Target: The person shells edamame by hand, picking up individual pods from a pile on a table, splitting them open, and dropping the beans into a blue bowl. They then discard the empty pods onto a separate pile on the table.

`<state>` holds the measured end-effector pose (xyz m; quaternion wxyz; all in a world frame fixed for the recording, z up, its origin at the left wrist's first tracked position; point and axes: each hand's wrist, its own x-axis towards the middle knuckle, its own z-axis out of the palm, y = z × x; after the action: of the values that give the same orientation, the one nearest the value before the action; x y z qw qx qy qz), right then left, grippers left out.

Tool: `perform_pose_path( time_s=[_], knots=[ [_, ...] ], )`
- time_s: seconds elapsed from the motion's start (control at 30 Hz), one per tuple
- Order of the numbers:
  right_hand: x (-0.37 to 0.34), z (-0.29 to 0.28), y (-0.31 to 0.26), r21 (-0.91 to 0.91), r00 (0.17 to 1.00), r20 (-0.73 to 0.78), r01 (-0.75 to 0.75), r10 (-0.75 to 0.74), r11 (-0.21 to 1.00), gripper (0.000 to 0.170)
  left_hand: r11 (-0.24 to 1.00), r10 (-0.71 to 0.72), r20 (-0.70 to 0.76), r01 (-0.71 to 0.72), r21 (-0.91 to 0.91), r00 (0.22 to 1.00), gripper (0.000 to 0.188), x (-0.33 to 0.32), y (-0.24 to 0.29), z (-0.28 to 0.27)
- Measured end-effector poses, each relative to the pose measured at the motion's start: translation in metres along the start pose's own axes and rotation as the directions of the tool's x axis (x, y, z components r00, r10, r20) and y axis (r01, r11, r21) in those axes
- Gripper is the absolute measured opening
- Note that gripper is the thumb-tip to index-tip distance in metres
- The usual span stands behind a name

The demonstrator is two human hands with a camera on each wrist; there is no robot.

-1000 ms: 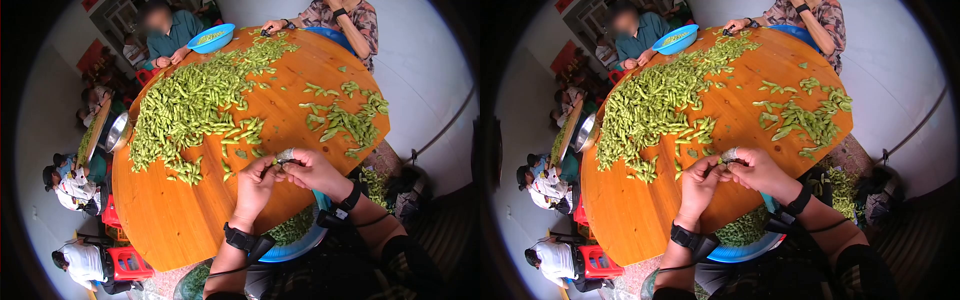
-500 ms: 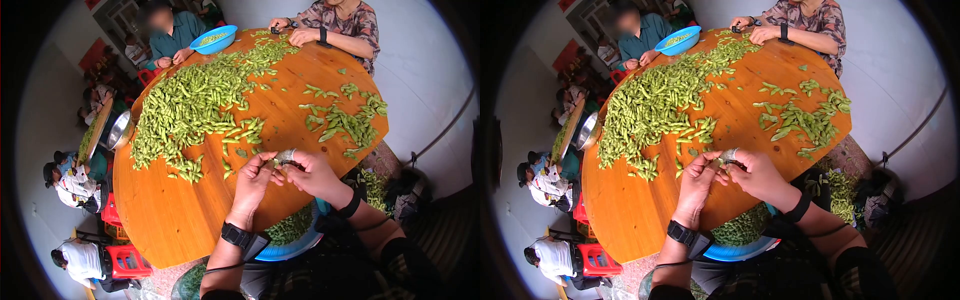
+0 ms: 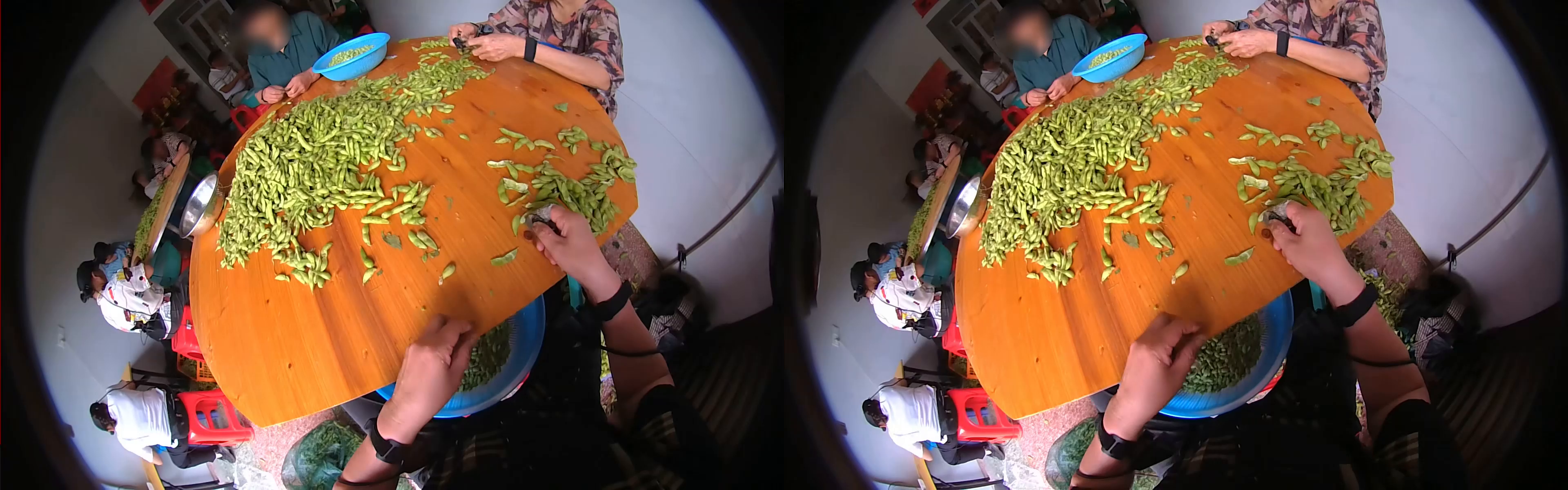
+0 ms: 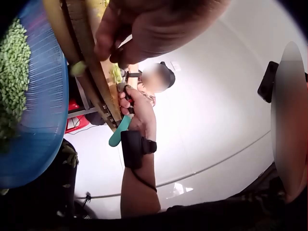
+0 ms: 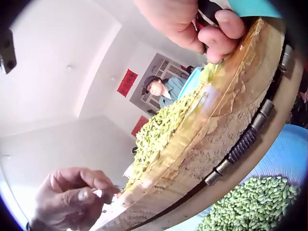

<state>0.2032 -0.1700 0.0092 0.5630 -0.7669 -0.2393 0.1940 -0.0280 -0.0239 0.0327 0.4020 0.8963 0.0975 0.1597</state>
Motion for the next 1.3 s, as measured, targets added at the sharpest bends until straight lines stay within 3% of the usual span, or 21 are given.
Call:
perform_pose_path(
  time_s=[0.03,0.1,0.17,0.2,0.3,0.43,0.5,0.53,0.6,0.73,0.8,0.93,1.03,1.23,1.3],
  knots=[
    [-0.001,-0.002,-0.001,-0.039,1.000,-0.005,0.030,-0.031,0.999,0.008,1.000,-0.003,0.003,0.003,0.002,1.000,0.015,0.006,0.004,-0.001],
    [-0.005,-0.002,-0.004,-0.077,0.998,-0.010,0.061,-0.061,0.995,0.008,0.954,-0.047,-0.143,0.086,0.286,0.989,0.018,0.024,0.011,-0.002],
    [-0.015,0.006,-0.013,-0.031,0.987,-0.026,0.158,-0.159,0.987,0.017,0.948,-0.068,-0.203,0.127,0.291,0.977,0.021,0.047,0.004,0.003],
    [-0.020,0.008,-0.018,0.007,0.990,0.008,0.144,-0.144,0.990,0.025,0.928,-0.047,-0.210,0.121,0.353,0.977,0.022,0.056,-0.007,0.008],
    [-0.030,0.022,-0.021,0.122,0.980,0.200,-0.027,0.002,0.992,0.025,0.906,-0.004,-0.198,0.087,0.414,0.980,0.021,0.067,-0.024,0.015],
    [-0.034,0.044,-0.025,0.236,0.920,0.392,-0.102,0.001,0.967,0.027,0.927,0.090,-0.211,-0.005,0.374,0.973,0.019,0.063,-0.030,0.013],
    [-0.034,0.053,-0.028,0.303,0.911,0.412,-0.139,0.002,0.943,0.012,0.999,-0.019,-0.218,0.011,-0.035,0.976,0.019,0.060,-0.037,0.015],
    [-0.033,0.056,-0.030,0.306,0.912,0.411,-0.140,0.002,0.942,0.012,0.999,-0.018,-0.215,0.011,-0.033,0.976,0.019,0.059,-0.037,0.015],
    [-0.032,0.061,-0.032,0.352,0.901,0.434,-0.166,-0.004,0.921,0.011,0.966,-0.152,-0.170,0.110,-0.233,0.974,0.019,0.058,-0.036,0.017],
    [-0.030,0.067,-0.032,0.301,0.905,0.425,-0.118,-0.023,0.946,0.012,0.980,-0.126,-0.171,0.096,-0.172,0.977,0.017,0.056,-0.037,0.016],
    [-0.030,0.069,-0.031,0.287,0.897,0.441,-0.119,-0.020,0.951,0.011,0.994,-0.032,-0.219,0.008,-0.105,0.975,0.013,0.055,-0.042,0.019],
    [-0.030,0.073,-0.032,0.271,0.903,0.429,-0.090,-0.036,0.958,0.010,0.997,-0.065,-0.220,0.052,-0.062,0.973,0.010,0.053,-0.038,0.017],
    [-0.031,0.073,-0.037,0.299,0.902,0.431,-0.160,0.016,0.941,0.010,0.998,-0.052,-0.216,0.043,-0.049,0.975,0.010,0.052,-0.038,0.016],
    [-0.031,0.078,-0.035,0.343,0.925,0.380,-0.147,0.006,0.928,0.009,0.991,-0.056,-0.212,0.029,-0.133,0.976,0.010,0.053,-0.045,0.018],
    [-0.032,0.077,-0.039,0.353,0.921,0.382,-0.223,0.078,0.908,0.009,0.956,-0.070,-0.190,0.011,-0.294,0.979,0.007,0.054,-0.046,0.018]
  ],
)
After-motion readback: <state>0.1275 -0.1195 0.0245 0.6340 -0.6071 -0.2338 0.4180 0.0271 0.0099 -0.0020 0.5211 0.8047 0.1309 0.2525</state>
